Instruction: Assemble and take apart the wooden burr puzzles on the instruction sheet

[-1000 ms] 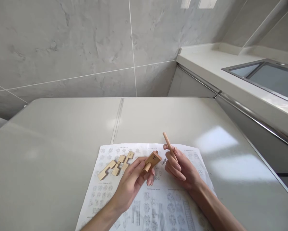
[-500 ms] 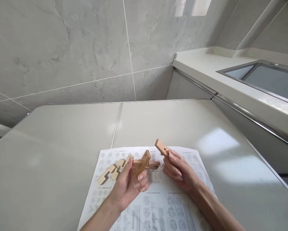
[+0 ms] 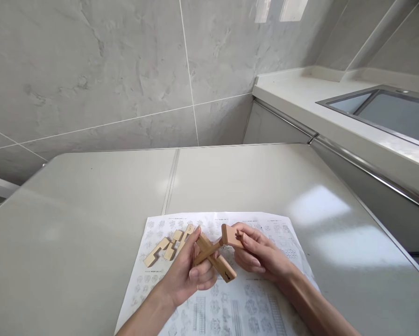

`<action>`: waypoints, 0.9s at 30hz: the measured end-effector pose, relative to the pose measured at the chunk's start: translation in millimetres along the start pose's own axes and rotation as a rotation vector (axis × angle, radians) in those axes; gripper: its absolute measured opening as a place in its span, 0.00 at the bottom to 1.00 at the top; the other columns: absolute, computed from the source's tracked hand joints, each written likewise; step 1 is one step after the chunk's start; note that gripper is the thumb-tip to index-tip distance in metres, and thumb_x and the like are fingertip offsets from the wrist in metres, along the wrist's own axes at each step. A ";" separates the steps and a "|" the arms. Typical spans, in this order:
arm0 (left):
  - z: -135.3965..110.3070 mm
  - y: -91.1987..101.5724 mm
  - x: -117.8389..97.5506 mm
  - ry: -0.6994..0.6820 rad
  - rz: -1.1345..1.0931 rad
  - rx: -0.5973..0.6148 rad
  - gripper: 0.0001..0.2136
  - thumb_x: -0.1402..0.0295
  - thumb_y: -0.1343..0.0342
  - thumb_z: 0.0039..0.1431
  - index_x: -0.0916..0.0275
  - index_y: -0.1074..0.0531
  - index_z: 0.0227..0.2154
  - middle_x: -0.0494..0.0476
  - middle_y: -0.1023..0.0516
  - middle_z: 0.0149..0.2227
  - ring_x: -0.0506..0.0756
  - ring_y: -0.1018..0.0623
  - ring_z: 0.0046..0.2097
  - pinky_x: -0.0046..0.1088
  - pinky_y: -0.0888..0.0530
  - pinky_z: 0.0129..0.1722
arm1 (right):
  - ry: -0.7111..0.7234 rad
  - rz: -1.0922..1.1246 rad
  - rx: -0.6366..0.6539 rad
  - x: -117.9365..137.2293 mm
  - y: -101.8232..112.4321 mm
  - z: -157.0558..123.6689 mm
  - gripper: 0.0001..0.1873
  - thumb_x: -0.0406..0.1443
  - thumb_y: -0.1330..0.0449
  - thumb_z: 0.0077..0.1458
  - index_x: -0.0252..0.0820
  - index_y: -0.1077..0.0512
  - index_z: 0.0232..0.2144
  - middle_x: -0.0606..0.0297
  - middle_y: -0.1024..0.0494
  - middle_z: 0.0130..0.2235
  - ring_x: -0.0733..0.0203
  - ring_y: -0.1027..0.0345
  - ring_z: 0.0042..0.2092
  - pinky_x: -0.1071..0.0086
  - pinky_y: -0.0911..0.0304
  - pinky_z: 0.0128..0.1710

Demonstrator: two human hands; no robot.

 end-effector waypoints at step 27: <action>-6.5 -0.1 14.0 0.190 0.194 -0.039 0.29 0.38 0.41 0.64 0.60 0.32 0.25 0.37 0.52 0.13 0.46 0.52 0.17 0.25 0.43 0.18 | -0.112 -0.089 0.089 -9.4 -0.6 -3.3 0.16 0.47 0.29 0.64 0.43 0.24 0.42 0.83 0.36 0.19 0.77 0.57 0.13 0.82 0.55 0.11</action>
Point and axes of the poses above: each hand's wrist, its own z-axis towards the middle knuckle, its own y-axis out of the back of the hand, x = y × z, the point moved 7 cm from there along z, towards the middle knuckle
